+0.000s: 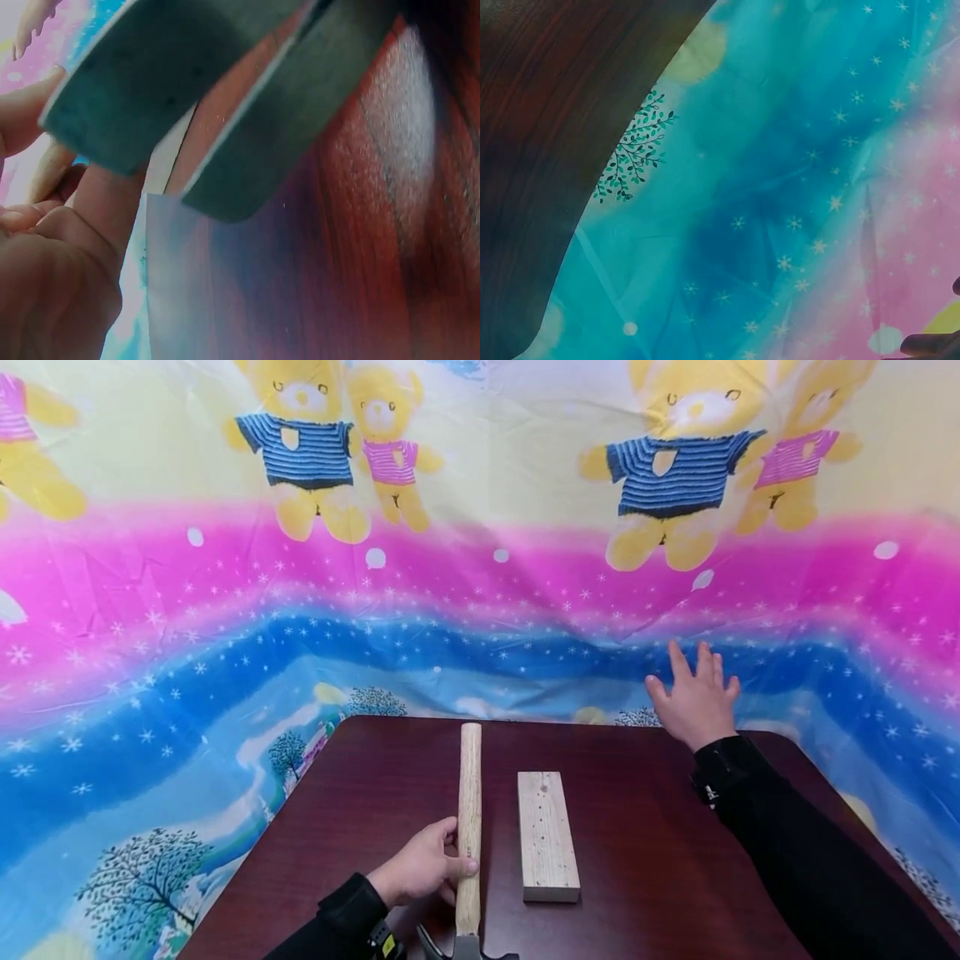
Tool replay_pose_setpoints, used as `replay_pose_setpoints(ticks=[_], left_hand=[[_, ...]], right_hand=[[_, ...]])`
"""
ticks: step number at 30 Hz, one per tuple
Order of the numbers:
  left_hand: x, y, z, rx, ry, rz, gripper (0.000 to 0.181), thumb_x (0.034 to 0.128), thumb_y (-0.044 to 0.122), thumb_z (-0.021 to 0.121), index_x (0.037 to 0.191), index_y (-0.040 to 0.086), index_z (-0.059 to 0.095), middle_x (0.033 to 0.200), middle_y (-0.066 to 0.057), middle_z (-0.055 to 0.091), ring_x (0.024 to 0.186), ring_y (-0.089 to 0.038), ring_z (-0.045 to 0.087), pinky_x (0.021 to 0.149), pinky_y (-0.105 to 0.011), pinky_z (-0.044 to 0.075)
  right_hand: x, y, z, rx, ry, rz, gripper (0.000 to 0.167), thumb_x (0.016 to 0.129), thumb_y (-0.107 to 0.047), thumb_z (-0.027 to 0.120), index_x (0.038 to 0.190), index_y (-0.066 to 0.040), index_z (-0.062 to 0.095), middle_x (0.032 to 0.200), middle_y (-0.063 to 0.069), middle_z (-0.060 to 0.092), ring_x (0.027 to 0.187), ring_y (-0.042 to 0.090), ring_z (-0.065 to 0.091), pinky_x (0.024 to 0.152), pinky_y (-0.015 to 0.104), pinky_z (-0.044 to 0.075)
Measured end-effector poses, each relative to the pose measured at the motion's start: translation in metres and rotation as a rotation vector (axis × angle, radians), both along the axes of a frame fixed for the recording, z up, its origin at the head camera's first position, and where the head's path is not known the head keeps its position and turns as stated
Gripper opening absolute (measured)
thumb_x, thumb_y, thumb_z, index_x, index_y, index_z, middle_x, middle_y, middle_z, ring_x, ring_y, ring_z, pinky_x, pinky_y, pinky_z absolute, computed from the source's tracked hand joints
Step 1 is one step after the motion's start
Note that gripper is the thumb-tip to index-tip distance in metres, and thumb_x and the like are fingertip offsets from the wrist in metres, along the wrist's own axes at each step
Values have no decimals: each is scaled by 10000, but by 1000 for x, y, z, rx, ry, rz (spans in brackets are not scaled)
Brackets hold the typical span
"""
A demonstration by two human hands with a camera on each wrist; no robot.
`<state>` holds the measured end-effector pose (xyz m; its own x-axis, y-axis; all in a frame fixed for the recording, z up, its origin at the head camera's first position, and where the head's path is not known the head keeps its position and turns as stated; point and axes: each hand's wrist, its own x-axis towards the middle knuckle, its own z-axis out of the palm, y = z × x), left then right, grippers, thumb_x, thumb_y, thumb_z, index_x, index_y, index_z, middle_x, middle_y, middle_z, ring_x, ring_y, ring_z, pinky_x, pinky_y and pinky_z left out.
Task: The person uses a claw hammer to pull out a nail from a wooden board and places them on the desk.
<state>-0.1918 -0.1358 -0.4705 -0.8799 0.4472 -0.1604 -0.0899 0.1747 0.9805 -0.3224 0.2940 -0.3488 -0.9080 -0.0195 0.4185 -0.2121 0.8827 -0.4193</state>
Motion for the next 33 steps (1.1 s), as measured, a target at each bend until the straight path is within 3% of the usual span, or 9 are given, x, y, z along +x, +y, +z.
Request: replay_pose_setpoints(ticks=[9,14,22,28,33], left_hand=[[-4,-2,-4,-268,108,1,235,958,68,801,1081,-27,624,829,-85,713,616,-146,669,550,-352,628],[-8,-1,-7,-373,98,-4,201,939,105,828,968,18,650,733,-59,726,565,-137,651,543,-322,599],[-7,3,-2,-506,67,23,232,908,115,861,843,41,651,632,-29,664,496,-102,575,492,-257,541],[-8,1,-4,-586,112,5,289,917,180,862,797,63,626,593,-11,618,477,-102,559,471,-258,542],[-15,-5,2,-659,185,26,341,995,289,785,793,93,593,586,-23,601,491,-143,548,491,-285,472]], right_hand=[[2,1,-2,16,-9,-25,790,1167,-575,338,1768,-138,71,1781,370,-29,1643,628,-37,1256,859,-7],[3,2,-3,29,-24,-40,789,1166,-581,329,1766,-129,90,1776,380,-18,1637,638,-39,1245,873,-1],[5,3,-8,50,-43,-50,761,1168,-543,354,1767,-145,104,1769,391,9,1629,652,-19,1243,877,2],[2,3,-12,72,-54,-71,762,1157,-549,386,1762,-150,150,1760,405,44,1615,677,23,1203,915,30],[2,1,-14,75,-78,-68,772,1158,-562,367,1762,-138,141,1760,402,40,1622,665,-8,1215,906,5]])
